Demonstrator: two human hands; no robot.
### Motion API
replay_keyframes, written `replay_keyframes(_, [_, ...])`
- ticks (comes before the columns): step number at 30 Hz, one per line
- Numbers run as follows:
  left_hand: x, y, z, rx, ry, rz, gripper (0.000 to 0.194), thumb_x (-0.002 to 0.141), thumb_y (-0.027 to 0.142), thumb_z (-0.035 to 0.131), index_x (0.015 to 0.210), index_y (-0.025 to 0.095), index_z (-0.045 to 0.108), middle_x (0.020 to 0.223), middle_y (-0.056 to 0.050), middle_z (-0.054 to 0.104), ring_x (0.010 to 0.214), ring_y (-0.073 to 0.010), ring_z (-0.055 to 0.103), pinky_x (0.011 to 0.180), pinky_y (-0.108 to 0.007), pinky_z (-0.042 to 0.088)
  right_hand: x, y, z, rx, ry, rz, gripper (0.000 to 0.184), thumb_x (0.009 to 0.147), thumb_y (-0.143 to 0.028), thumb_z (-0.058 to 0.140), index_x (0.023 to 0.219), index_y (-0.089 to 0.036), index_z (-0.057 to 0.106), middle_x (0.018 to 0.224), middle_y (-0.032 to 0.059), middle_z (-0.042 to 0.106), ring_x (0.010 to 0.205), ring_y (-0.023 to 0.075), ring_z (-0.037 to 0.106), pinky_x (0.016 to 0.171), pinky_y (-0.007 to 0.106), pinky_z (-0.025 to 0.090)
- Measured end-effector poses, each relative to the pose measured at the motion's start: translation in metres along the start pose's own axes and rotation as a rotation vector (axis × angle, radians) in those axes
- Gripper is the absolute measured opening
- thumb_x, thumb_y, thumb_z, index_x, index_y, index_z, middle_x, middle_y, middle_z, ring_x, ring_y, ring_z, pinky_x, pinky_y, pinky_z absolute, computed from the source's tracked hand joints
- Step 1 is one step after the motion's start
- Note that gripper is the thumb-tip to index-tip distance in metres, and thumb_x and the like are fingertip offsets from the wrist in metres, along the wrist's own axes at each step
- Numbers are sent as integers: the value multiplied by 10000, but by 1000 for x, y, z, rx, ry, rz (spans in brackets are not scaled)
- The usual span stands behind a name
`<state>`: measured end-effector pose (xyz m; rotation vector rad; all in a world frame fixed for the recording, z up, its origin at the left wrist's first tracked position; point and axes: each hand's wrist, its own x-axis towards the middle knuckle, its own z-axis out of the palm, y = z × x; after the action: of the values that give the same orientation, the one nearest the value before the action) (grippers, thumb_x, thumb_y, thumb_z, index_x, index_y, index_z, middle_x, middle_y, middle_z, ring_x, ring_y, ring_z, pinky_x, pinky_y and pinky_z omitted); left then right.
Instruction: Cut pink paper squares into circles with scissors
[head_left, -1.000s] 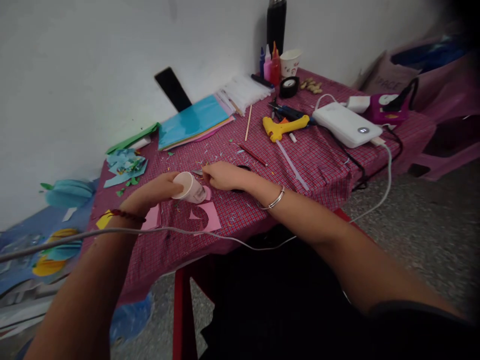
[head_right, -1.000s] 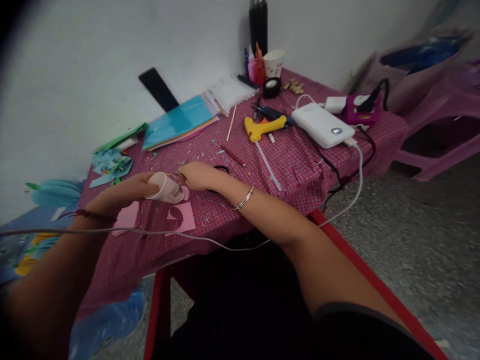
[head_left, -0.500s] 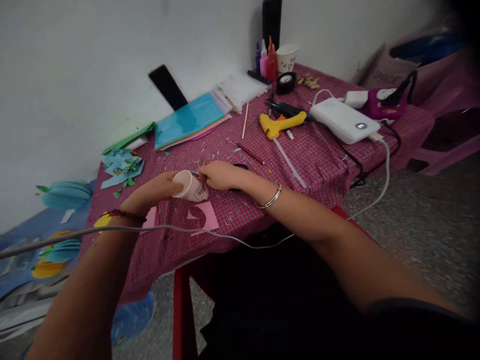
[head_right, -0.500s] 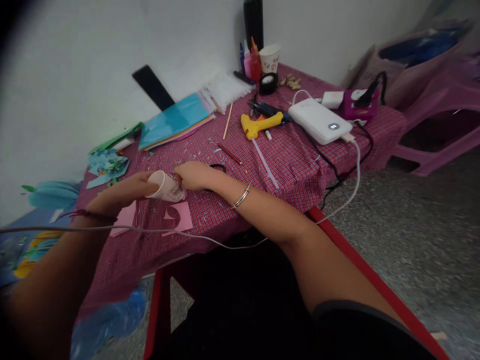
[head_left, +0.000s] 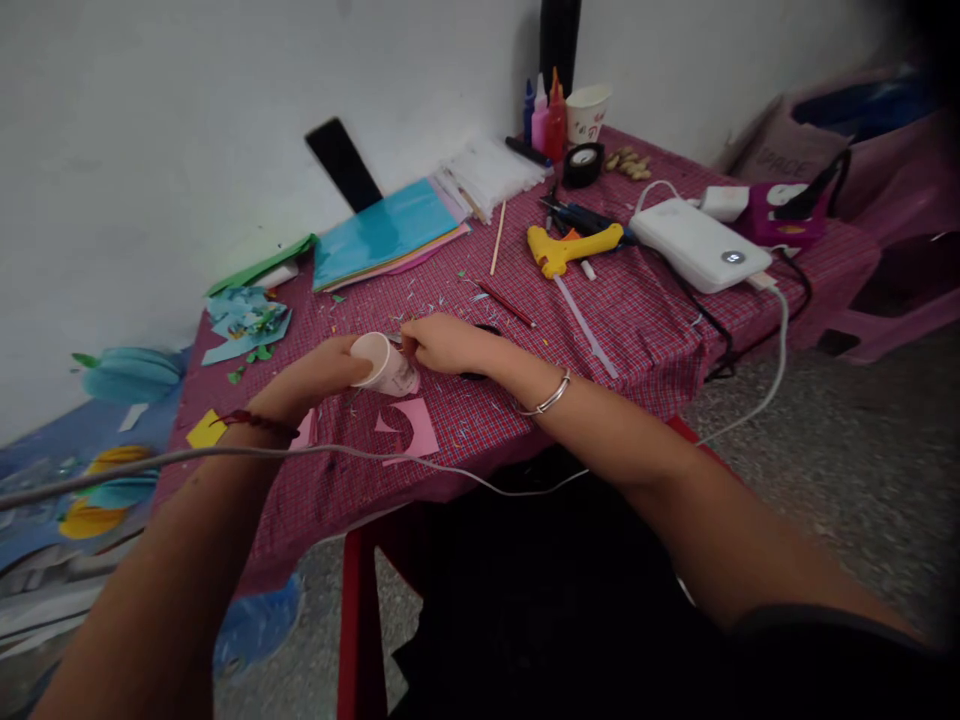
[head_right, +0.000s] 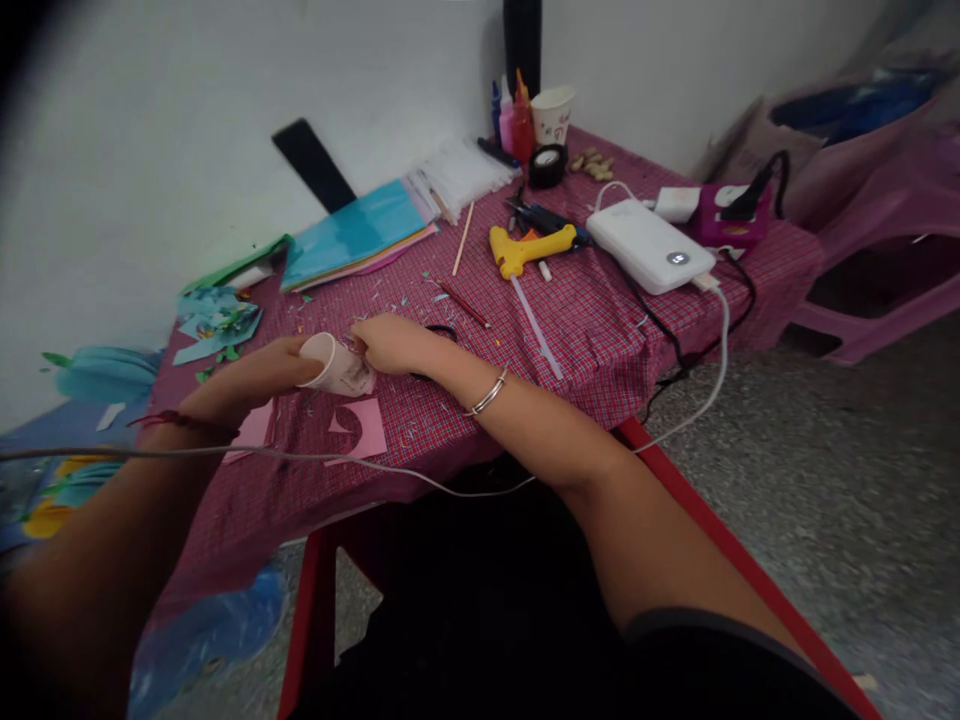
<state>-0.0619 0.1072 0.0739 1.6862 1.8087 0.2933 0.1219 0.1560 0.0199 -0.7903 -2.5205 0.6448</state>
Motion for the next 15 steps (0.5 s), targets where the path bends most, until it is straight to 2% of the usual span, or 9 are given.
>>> replay_keyframes(2, [0,2,1,34,-57,-8,156,544,198,522,652,166,630,581,-25,571,517,-144,463,468,-237,345,1,0,1,98,140,-8,242,821,-67,448,955,-141,636,910,73,697,817,194,602,697,284,390])
replay_keyframes(4, [1,3,1,88,-55,-12,130,553,181,509,644,169,601,572,-22,552,511,-142,452,465,-241,329,1,-1,1,211,279,-72,229,833,-69,432,957,-144,609,911,54,667,811,171,577,712,275,397])
replay_keyframes(7, [3,5,3,173,-25,-10,85,578,159,500,624,174,570,576,-21,543,518,-143,461,476,-246,326,-1,-5,-2,355,365,-236,157,825,-88,463,898,-156,585,891,27,597,768,144,529,694,262,398])
replay_keyframes(11, [5,7,4,318,-28,-23,55,639,179,524,618,173,574,576,-21,553,551,-147,485,505,-250,327,-5,-11,-4,435,310,-356,81,846,-178,517,785,-163,569,807,7,524,691,129,477,649,264,383])
replay_keyframes(15, [8,6,6,363,-26,-51,99,665,203,548,648,141,624,622,-64,605,610,-177,533,556,-272,348,-7,-13,-2,415,122,-406,157,863,-261,555,738,-165,560,725,-5,525,682,136,489,659,276,386])
